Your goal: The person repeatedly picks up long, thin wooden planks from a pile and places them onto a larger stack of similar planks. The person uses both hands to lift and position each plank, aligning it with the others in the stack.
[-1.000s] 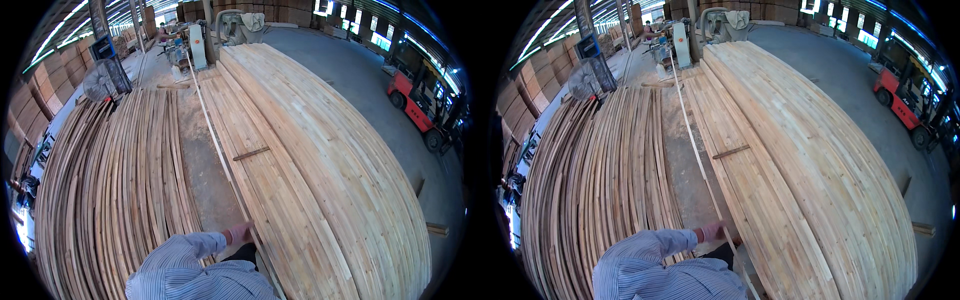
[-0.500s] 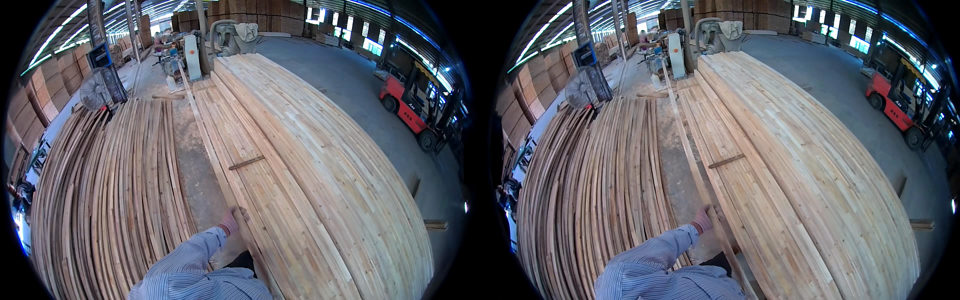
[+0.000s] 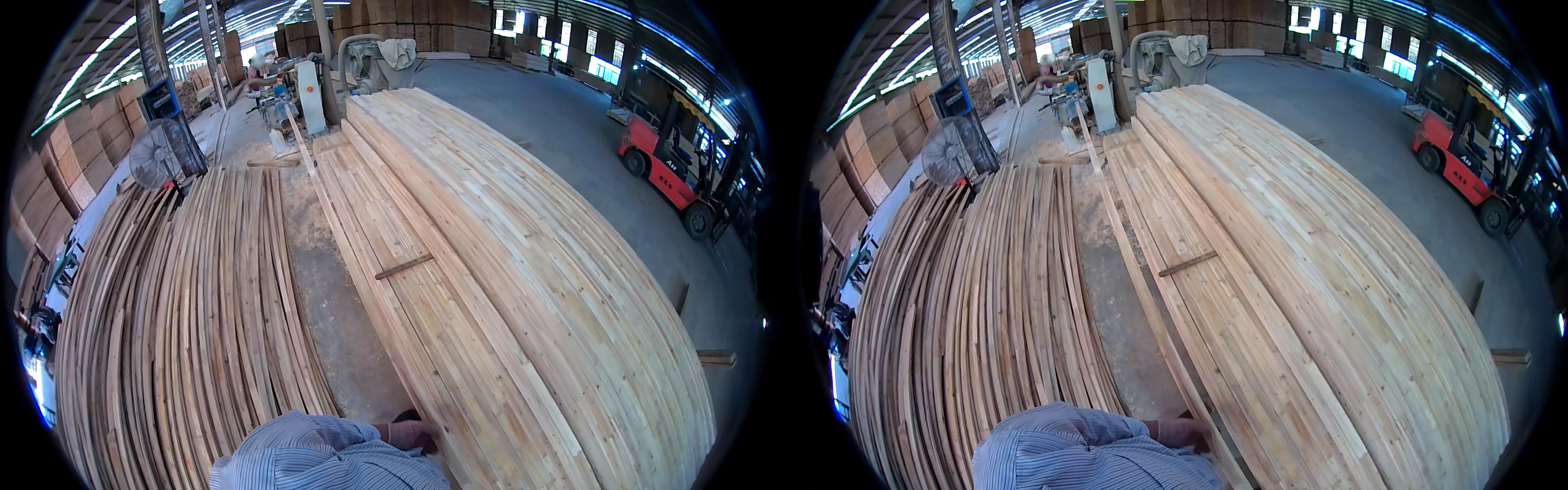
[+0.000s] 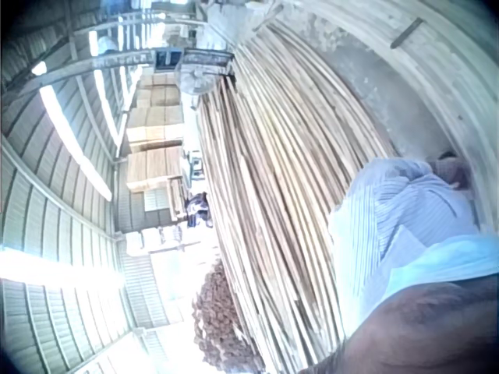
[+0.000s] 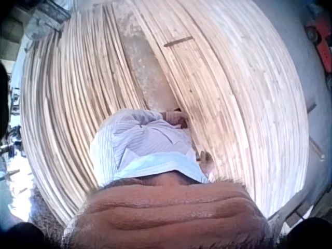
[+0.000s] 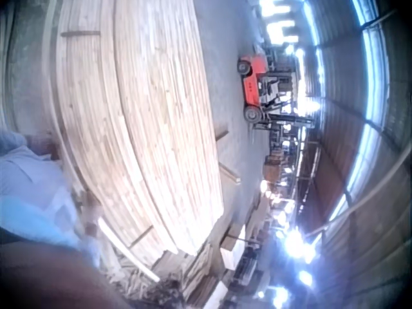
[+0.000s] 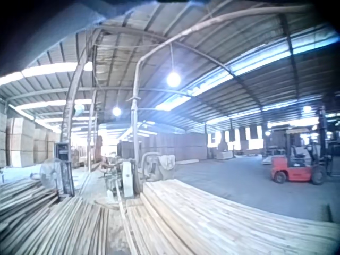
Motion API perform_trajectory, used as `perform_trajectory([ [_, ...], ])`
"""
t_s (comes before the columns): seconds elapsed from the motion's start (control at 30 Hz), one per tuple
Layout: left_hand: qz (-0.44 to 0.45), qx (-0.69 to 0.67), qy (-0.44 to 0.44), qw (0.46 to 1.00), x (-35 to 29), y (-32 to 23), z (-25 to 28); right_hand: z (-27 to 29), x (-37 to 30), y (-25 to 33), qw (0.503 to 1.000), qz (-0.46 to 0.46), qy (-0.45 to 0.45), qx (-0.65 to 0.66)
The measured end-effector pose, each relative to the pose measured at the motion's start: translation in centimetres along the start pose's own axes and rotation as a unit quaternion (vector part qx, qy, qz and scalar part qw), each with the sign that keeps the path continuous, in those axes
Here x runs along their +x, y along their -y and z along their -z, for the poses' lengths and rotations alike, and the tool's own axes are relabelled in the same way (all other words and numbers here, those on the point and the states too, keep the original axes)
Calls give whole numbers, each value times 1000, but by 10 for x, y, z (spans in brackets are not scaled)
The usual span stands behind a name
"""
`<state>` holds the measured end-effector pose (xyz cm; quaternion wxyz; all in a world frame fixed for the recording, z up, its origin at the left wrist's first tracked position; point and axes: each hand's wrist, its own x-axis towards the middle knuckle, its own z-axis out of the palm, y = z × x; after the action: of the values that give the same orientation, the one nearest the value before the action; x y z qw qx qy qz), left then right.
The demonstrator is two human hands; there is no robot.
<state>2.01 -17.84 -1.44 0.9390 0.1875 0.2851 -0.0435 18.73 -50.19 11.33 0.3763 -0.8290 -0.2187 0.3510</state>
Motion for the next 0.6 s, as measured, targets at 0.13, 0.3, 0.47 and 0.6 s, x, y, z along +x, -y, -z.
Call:
perform_trajectory([
  [0.13, -94, -123, 7, 988, -21, -23, -30, -3, -19, 82, 987, -59, 21, 150],
  [0.3, -212, -110, -160, 958, -38, -103, -28, 78, -53, -45, 994, -60, -12, -90],
  [0.47, -327, -107, -256, 904, -39, -198, 31, 178, -128, -138, 934, -187, -49, -301],
  [0.6, -383, -90, -253, 884, -64, -287, 96, 188, -141, -41, 926, -331, -37, -176],
])
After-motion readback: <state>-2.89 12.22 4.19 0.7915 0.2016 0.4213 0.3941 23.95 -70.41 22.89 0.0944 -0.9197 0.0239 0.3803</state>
